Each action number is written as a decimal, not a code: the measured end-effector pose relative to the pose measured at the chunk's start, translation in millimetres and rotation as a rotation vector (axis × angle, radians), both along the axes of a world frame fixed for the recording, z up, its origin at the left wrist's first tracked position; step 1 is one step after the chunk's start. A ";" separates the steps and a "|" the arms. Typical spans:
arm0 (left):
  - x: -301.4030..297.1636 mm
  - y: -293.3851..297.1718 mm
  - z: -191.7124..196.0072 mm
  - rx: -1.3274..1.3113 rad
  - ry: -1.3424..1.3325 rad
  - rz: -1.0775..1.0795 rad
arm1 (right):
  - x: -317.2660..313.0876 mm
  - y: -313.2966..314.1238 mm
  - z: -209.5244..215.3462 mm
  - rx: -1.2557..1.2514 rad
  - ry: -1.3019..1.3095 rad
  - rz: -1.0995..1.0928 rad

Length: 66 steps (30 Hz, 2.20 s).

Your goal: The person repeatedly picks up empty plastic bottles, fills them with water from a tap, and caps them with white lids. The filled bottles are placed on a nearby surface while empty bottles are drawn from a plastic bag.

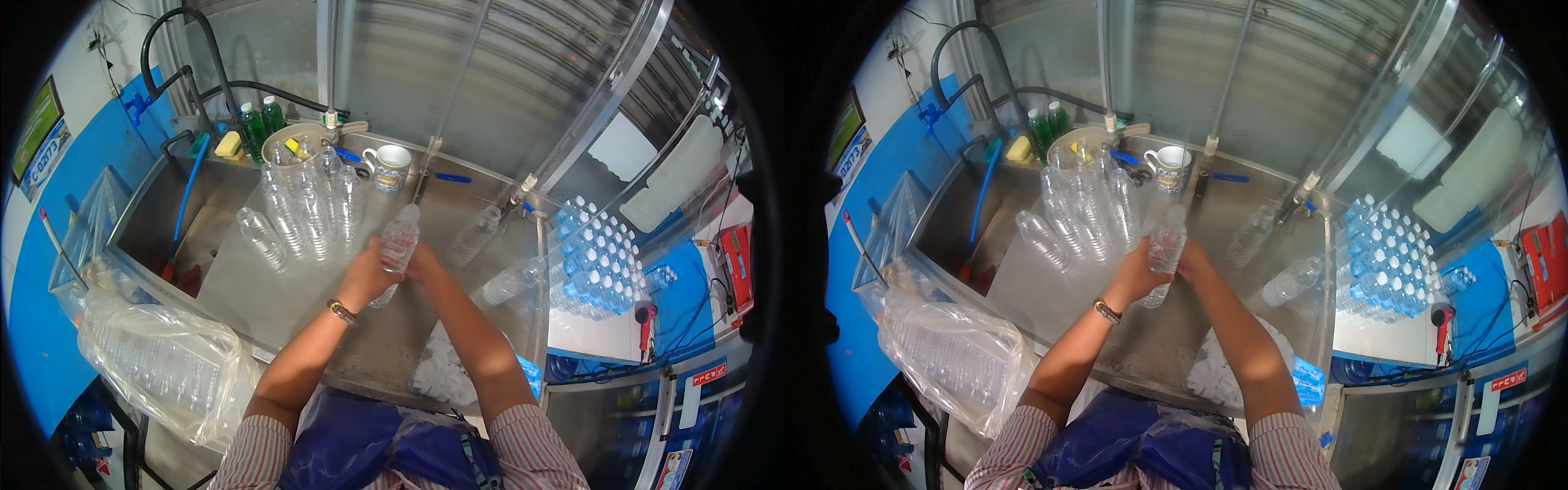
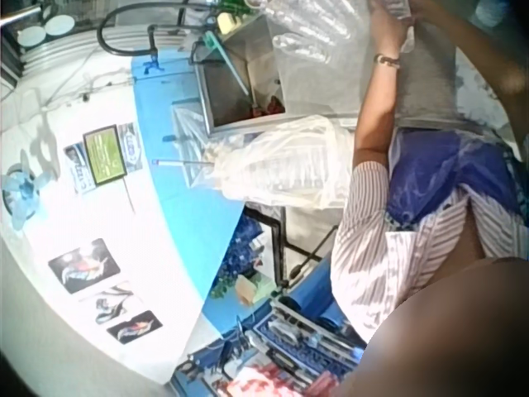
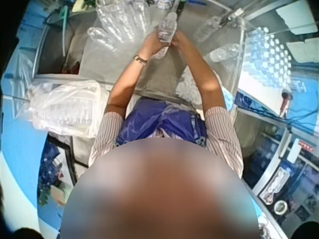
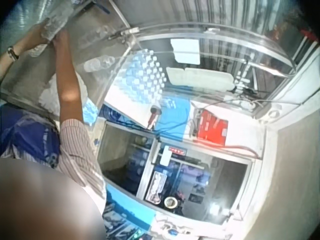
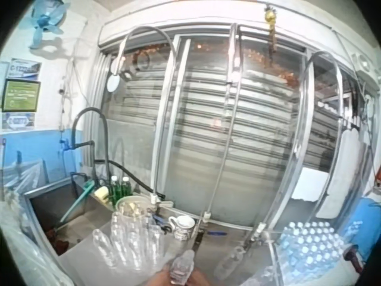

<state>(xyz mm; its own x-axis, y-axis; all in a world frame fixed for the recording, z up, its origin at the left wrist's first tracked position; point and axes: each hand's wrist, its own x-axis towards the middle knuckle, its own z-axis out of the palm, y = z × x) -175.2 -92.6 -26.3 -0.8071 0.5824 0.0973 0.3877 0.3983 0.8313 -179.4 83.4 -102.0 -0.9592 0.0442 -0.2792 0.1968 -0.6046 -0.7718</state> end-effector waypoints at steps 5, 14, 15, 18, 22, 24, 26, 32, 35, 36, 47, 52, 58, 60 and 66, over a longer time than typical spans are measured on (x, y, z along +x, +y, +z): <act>19.2 -9.6 -15.9 0.025 -0.005 -0.020 | 3.2 14.7 5.5 -0.165 0.037 0.201; 55.3 -12.5 -56.8 0.340 0.039 -0.028 | 12.2 5.1 31.1 0.109 -0.127 0.082; 53.8 -18.7 -50.9 0.205 0.171 0.040 | 13.7 6.5 32.9 0.113 -0.121 0.077; 23.4 -44.4 -24.0 -0.034 0.551 0.347 | 18.9 11.9 39.4 0.144 -0.093 0.074; -35.3 -52.4 4.2 0.165 0.504 0.641 | 33.9 9.4 64.5 1.191 0.069 0.088; -48.9 -54.7 9.8 0.062 0.558 0.632 | 46.2 4.9 87.4 1.607 0.199 0.054; -49.5 -54.2 10.4 -0.030 0.510 0.588 | 75.2 0.0 111.3 1.422 0.309 -0.114; -33.0 -8.1 -0.4 0.149 0.394 0.052 | 114.3 -38.1 123.1 1.496 0.783 -0.034; -36.8 15.4 -6.2 0.253 0.222 -0.057 | 113.2 -45.3 107.4 1.543 0.827 -0.190; -37.2 18.1 -8.0 0.288 0.210 -0.093 | 112.9 -46.6 102.2 1.539 0.822 -0.226; -36.5 -21.3 -19.9 0.182 -0.017 -0.115 | 94.4 -20.2 96.1 1.547 0.787 -0.430; 17.1 -22.0 -46.2 0.223 0.038 -0.262 | 43.9 -0.3 99.2 1.450 0.473 -0.206; 36.0 -33.1 -57.7 0.179 -0.032 0.081 | 23.4 3.2 107.0 1.286 0.360 -0.219; 20.4 -55.0 -58.3 0.243 0.079 0.173 | 25.7 4.2 111.1 1.259 0.391 -0.238; -22.6 -94.7 -56.0 0.375 0.138 0.390 | 31.5 -0.6 113.8 1.372 0.373 -0.344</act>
